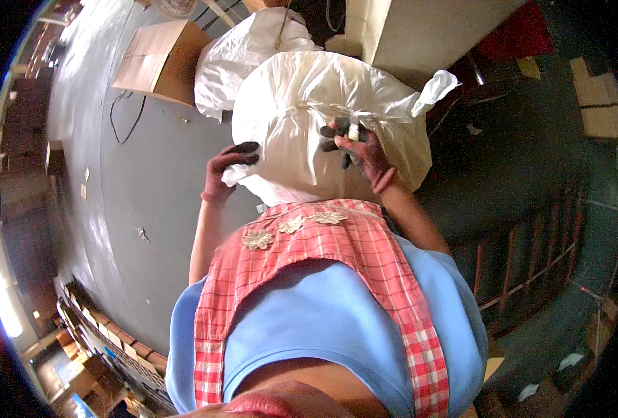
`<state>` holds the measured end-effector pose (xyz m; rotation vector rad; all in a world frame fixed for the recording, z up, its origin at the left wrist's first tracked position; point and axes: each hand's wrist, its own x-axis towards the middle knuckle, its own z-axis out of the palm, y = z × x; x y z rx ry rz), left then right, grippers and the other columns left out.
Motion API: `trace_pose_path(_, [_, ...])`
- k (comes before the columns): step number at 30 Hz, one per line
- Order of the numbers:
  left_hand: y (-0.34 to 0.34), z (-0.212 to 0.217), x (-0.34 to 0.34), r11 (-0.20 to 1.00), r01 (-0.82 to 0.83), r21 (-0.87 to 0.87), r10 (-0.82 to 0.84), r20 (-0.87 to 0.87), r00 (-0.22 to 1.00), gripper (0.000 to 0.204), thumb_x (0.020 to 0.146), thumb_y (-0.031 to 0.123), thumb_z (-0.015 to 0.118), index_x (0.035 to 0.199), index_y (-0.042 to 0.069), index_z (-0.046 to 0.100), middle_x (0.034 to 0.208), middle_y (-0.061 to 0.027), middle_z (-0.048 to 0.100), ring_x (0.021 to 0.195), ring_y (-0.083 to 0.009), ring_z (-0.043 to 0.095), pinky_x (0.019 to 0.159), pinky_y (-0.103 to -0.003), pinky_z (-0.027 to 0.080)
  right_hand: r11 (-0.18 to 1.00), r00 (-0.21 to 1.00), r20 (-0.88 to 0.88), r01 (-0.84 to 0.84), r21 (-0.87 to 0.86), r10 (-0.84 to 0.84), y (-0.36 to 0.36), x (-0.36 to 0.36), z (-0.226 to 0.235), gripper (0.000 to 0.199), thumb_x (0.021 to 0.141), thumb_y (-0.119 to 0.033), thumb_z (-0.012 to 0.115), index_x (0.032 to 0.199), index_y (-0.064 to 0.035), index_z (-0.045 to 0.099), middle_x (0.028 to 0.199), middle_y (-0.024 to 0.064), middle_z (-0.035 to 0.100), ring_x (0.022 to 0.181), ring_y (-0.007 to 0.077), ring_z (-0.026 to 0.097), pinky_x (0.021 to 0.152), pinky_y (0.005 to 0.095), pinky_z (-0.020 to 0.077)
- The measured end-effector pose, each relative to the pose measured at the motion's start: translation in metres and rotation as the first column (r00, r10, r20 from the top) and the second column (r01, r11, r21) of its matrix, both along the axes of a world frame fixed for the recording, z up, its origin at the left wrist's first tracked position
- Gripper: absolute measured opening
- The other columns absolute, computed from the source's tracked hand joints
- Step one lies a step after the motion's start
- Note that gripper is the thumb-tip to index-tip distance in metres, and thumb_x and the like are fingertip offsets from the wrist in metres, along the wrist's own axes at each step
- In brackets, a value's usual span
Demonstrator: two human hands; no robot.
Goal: The person moves a hand truck, then lifts a large white sack onto a table. They use a knife to cut the plastic wrapping and open the sack to reveal white items inside.
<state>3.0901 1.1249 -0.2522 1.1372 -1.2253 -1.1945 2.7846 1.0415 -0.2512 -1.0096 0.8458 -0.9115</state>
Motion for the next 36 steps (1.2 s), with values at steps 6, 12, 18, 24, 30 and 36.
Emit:
trace_pose_path(6, [0.002,-0.010,0.000,0.974,-0.174,0.145,0.196,-0.156,0.968,0.018,0.068,-0.011,0.061,0.083,-0.001,0.063,0.100,-0.0129,0.061,0.093,-0.0218,0.058,0.082,-0.032,0.049,0.970,0.923,-0.384,-0.110,-0.216,0.019,-0.018,0.026,0.006,0.030,0.074,-0.020,0.061,0.100,-0.0045,0.059,0.088,0.0083,0.063,0.079,0.0182,0.059,0.073,0.0298,0.0456])
trace_pose_path(12, [-0.006,0.030,0.028,0.840,-0.469,0.274,0.492,-0.017,0.871,0.030,0.071,-0.009,0.057,0.100,-0.001,0.059,0.097,-0.0093,0.062,0.086,-0.0180,0.059,0.075,-0.029,0.050,0.856,0.850,-0.524,-0.308,-0.415,0.052,-0.014,0.020,-0.027,0.041,0.073,-0.019,0.061,0.111,-0.0077,0.053,0.098,0.0161,0.061,0.090,0.0308,0.059,0.077,0.0348,0.0459])
trace_pose_path(18, [-0.055,0.113,-0.052,0.797,-0.205,-0.569,0.528,0.490,0.694,0.027,0.068,-0.007,0.063,0.095,-0.001,0.060,0.106,-0.0119,0.059,0.096,-0.0204,0.057,0.084,-0.029,0.044,0.839,0.832,-0.554,-0.323,-0.438,0.031,-0.008,0.013,-0.027,0.045,0.074,-0.018,0.061,0.115,-0.0063,0.051,0.102,0.0169,0.059,0.091,0.0323,0.058,0.079,0.0348,0.0455])
trace_pose_path(24, [-0.087,0.013,-0.083,0.930,0.153,-0.333,0.258,0.892,0.371,0.023,0.064,0.018,0.066,0.087,0.014,0.064,0.112,-0.0020,0.056,0.107,-0.0243,0.048,0.090,-0.038,0.037,0.933,0.961,-0.257,-0.185,-0.308,0.105,-0.004,0.006,-0.028,0.037,0.075,-0.015,0.063,0.109,-0.0054,0.056,0.101,0.0088,0.062,0.089,0.0158,0.058,0.079,0.0297,0.0449])
trace_pose_path(30, [-0.084,-0.011,-0.075,0.902,0.144,-0.406,0.309,0.842,0.441,0.018,0.063,0.019,0.067,0.081,0.014,0.064,0.116,-0.0016,0.054,0.108,-0.0256,0.048,0.089,-0.040,0.037,1.000,0.995,-0.096,0.009,0.006,-0.008,-0.004,-0.027,-0.006,0.031,0.074,-0.011,0.063,0.104,-0.0066,0.060,0.093,0.0010,0.063,0.084,0.0094,0.056,0.077,0.0249,0.0454])
trace_pose_path(36, [-0.072,-0.003,-0.082,0.909,0.105,-0.404,0.332,0.851,0.406,0.018,0.064,0.019,0.067,0.081,0.015,0.065,0.117,-0.0016,0.053,0.107,-0.0243,0.049,0.088,-0.039,0.037,0.936,0.877,-0.381,0.184,-0.299,-0.294,-0.030,-0.058,0.014,0.028,0.072,-0.009,0.064,0.100,-0.0035,0.061,0.090,0.0057,0.065,0.079,0.0111,0.060,0.071,0.0254,0.0480])
